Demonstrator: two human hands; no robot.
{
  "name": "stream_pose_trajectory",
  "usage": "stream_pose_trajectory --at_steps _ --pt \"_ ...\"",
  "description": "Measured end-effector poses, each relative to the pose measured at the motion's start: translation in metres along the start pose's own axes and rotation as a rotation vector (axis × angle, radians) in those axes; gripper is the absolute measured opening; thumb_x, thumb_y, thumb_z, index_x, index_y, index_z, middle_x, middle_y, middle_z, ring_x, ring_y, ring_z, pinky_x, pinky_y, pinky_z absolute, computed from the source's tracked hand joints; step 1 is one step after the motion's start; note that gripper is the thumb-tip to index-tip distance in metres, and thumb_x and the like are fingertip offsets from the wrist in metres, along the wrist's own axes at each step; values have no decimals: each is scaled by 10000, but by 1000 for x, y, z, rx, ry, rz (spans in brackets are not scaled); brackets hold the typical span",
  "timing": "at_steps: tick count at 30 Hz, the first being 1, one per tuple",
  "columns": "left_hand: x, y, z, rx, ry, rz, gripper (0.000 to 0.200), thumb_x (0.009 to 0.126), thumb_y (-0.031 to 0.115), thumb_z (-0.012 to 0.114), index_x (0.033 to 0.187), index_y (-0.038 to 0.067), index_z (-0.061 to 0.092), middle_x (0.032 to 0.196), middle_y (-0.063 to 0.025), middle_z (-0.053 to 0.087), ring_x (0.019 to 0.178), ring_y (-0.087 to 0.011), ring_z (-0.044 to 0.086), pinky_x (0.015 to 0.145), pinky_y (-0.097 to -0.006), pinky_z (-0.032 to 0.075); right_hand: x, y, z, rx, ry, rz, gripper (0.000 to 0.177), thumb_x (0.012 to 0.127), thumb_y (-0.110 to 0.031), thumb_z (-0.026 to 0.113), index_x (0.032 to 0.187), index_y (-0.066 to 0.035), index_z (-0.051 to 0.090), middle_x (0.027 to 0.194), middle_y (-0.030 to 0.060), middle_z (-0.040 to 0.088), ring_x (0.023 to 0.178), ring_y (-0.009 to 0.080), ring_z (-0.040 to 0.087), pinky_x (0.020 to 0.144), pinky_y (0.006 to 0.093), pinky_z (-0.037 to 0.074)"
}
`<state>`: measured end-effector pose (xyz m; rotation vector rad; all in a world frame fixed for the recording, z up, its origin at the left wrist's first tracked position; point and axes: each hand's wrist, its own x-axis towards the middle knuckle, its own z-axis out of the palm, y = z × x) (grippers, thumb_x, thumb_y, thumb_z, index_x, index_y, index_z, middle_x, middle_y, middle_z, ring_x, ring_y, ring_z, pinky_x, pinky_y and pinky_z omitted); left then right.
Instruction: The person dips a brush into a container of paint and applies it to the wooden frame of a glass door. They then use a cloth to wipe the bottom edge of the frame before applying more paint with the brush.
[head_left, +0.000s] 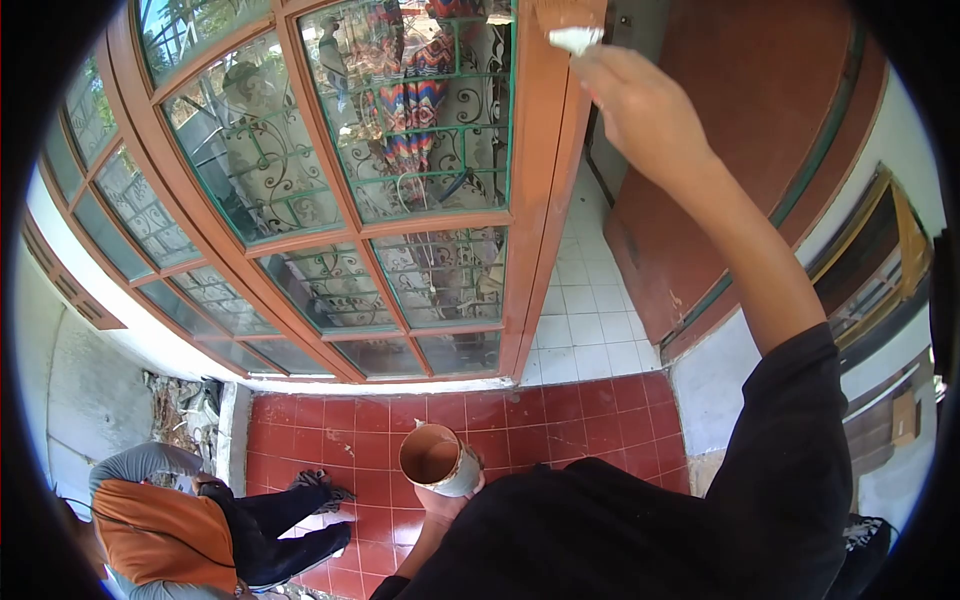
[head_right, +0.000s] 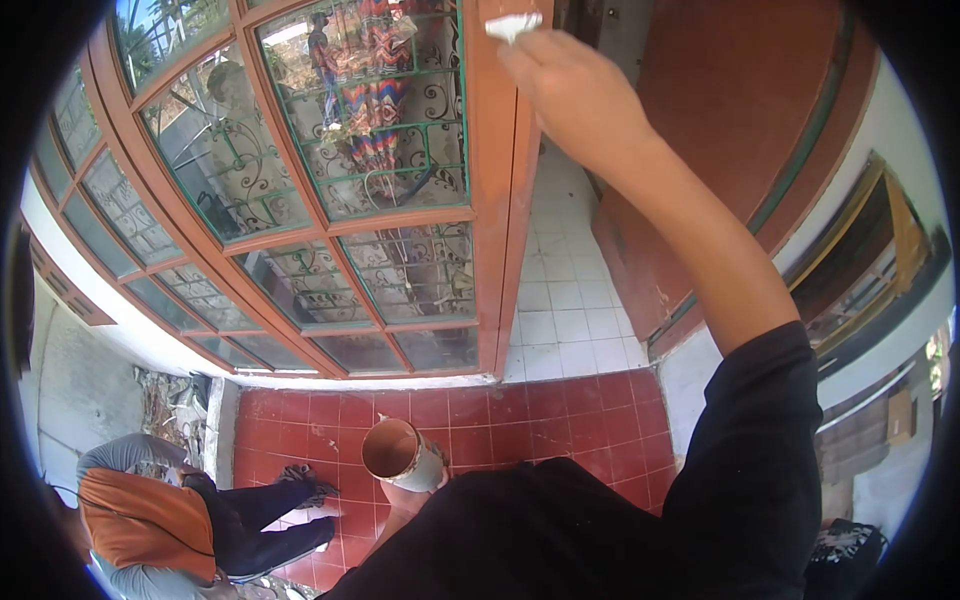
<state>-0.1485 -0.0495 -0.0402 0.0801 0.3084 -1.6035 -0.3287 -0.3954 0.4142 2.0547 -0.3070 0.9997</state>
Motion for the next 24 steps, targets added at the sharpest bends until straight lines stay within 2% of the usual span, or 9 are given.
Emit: stream_pose_trajectory --at_steps 1,3,7,10,12,15,19,23,24 --pt "-1 -2 4 -5 2 -2 738 847 655 462 1327 97 509 1284 -181 556 1166 -416 524 884 -558 472 -11 -6 5 1 -5 -3 279 751 -24 603 1030 -11 616 968 104 595 955 283 610 809 373 531" --pt "-2 -5 12 -26 -25 -4 732 853 658 454 1324 100 511 1268 -185 565 1160 -432 523 876 -565 466 -47 -25 22 1 -179 -136 270 766 -53 593 1030 -4 615 971 102 592 961 269 618 813 353 537" --pt "0 1 -9 43 -164 0 744 859 668 441 1335 99 506 1255 -196 573 1168 -449 518 880 -576 463 -108 -71 23 188 -531 -205 165 781 -71 580 936 -28 615 947 94 579 959 252 621 815 338 541" --pt "-6 3 -6 1 -30 28 758 865 675 427 1344 92 500 1255 -211 575 1181 -465 510 892 -578 465 -120 -78 19 253 -677 -202 147 793 -67 576 927 -27 620 941 91 581 959 251 626 830 345 540" --pt "-7 6 -7 44 -155 -23 758 867 676 423 1350 98 499 1270 -212 572 1190 -472 504 903 -581 465 -104 -65 19 225 -588 -197 172 797 -58 579 958 -18 625 950 98 589 959 264 627 836 359 540" --pt "-12 5 -9 -32 -49 -20 754 865 678 422 1354 109 499 1282 -205 567 1196 -474 498 918 -580 459 -54 -33 7 286 -397 -43 305 788 -11 607 1090 -23 647 1076 144 643 1043 328 623 896 408 530" --pt "-11 5 -14 13 -118 -20 750 866 677 420 1354 114 500 1296 -198 558 1207 -472 488 928 -576 454 0 -1 -10 103 -2 17 298 805 25 636 1095 -39 658 1114 131 656 1004 331 640 865 396 544" --pt "-17 0 -3 14 2 38 741 868 674 416 1338 109 509 1289 -203 558 1183 -467 505 898 -572 466 1 -1 -3 136 -4 143 285 809 15 637 1091 -28 658 1088 142 653 997 344 635 851 401 542" --pt "-18 0 -2 12 33 50 739 869 674 412 1331 106 512 1280 -206 563 1170 -464 515 881 -570 473 -13 -10 9 80 6 44 239 813 -15 601 1048 -21 645 1023 131 633 978 312 625 831 381 531"
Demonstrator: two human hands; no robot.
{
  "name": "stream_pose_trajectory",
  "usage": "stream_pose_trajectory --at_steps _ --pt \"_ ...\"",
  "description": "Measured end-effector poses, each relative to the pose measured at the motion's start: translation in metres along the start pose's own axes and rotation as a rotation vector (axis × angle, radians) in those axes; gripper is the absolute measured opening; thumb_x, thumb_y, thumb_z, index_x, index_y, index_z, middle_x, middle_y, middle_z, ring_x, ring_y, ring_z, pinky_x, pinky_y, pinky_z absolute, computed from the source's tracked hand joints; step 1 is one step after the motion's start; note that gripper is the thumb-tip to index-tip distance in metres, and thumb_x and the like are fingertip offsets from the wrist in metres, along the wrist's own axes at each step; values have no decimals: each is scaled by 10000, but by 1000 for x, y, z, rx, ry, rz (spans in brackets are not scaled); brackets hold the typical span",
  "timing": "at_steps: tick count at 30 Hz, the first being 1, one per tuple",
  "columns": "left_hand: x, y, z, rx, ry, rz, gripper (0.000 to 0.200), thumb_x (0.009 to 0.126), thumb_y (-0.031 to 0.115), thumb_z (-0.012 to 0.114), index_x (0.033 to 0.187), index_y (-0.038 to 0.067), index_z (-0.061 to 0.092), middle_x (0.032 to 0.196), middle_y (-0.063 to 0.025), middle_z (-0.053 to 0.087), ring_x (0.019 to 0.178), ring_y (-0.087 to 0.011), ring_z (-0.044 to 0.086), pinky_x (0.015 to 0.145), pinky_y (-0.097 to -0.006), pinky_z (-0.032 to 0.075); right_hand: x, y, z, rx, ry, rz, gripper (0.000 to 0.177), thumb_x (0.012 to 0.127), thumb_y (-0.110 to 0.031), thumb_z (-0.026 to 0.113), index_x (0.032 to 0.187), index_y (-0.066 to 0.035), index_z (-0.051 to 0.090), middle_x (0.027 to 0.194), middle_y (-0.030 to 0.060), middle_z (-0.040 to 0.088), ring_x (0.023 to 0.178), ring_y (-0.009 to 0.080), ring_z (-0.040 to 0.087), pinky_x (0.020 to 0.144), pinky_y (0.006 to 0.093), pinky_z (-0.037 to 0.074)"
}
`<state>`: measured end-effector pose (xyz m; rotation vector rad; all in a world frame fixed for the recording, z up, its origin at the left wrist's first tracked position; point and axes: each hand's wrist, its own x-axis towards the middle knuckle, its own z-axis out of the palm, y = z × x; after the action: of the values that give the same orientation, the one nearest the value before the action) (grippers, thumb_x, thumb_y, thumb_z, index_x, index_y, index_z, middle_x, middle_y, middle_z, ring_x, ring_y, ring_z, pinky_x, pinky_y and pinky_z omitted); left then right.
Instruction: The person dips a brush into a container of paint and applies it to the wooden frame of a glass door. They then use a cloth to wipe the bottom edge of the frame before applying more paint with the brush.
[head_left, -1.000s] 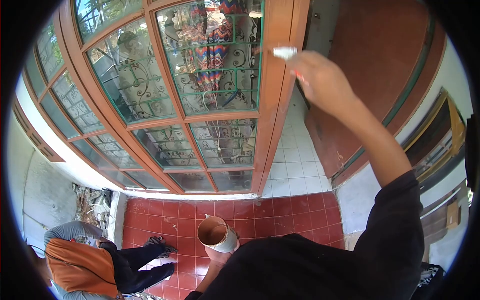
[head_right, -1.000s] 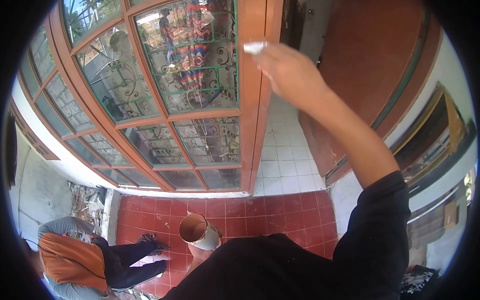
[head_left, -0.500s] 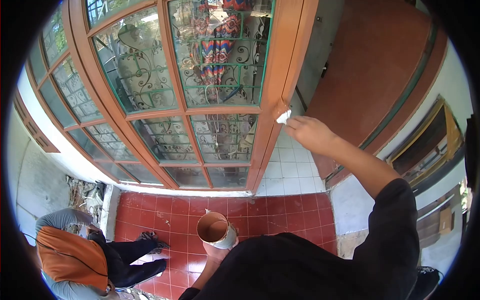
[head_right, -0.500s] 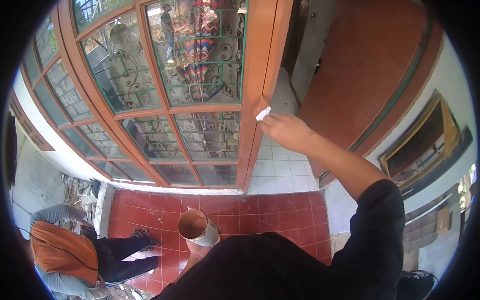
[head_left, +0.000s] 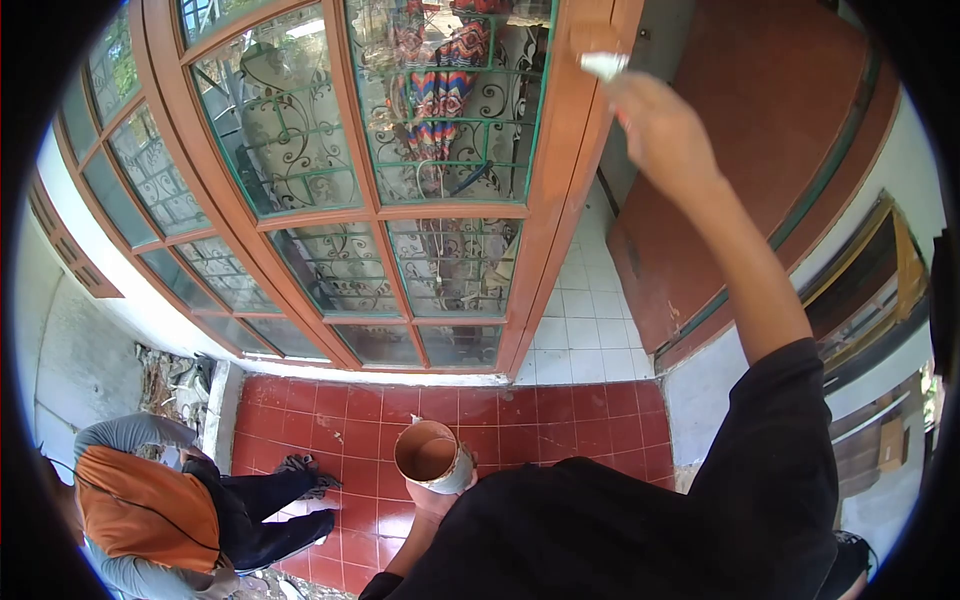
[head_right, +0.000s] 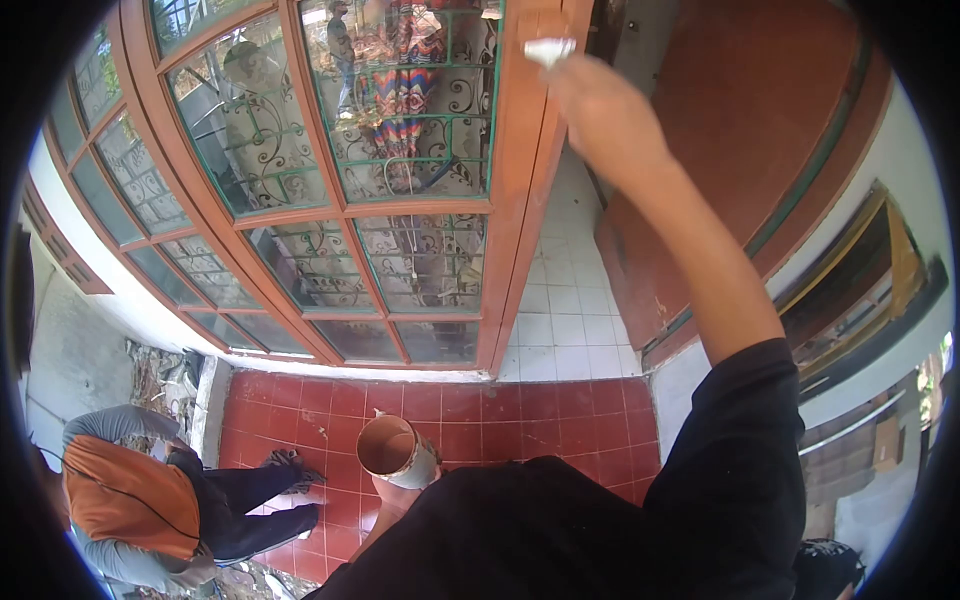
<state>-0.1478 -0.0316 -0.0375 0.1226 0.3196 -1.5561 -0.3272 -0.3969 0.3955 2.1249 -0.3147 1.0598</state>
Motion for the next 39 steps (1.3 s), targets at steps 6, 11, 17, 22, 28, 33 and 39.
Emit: stream_pose_trajectory --at_steps 6,11,17,22,28,33,39 --pt "-4 2 0 -1 -21 100 757 868 682 402 1305 75 519 1222 -208 582 1126 -439 537 832 -547 488 -124 -79 36 224 -484 -46 213 816 -62 587 1020 -27 636 971 101 590 978 274 616 821 372 534" --pt "-4 5 -3 6 -74 106 752 861 686 406 1279 75 535 1210 -202 585 1108 -428 539 815 -535 489 -140 -82 39 435 -615 111 224 823 -32 631 1046 -28 651 985 119 611 935 317 630 828 408 527" --pt "1 -5 18 43 36 106 737 817 693 505 1226 81 556 1178 -188 581 1062 -399 540 737 -515 548 -43 -20 8 243 66 189 275 804 30 662 1070 -38 670 1101 136 665 985 343 651 852 382 549" --pt "18 -13 21 -8 62 72 790 772 720 548 1254 94 550 1230 -188 563 1137 -412 516 816 -567 531 -32 -4 15 142 236 225 285 834 -41 645 1117 -54 665 1096 113 659 962 300 646 819 387 541" --pt "36 -28 36 -10 0 98 758 770 711 558 1232 110 568 1221 -159 577 1145 -410 515 817 -560 531 -161 -89 66 254 -158 249 298 820 -42 616 1117 -34 647 1129 119 628 983 293 644 820 377 535" --pt "43 -38 43 83 37 127 700 787 686 560 1189 114 586 1160 -154 597 1089 -399 548 768 -550 556 -255 -134 81 669 -394 514 232 854 -38 643 1086 -40 647 1050 137 647 936 353 649 827 407 534" --pt "47 -63 66 179 71 182 629 782 591 650 1163 97 567 1093 -135 605 1023 -370 588 769 -494 562 -318 -146 77 875 -204 1047 164 917 -72 625 1070 -15 639 992 142 662 896 283 686 803 384 554"
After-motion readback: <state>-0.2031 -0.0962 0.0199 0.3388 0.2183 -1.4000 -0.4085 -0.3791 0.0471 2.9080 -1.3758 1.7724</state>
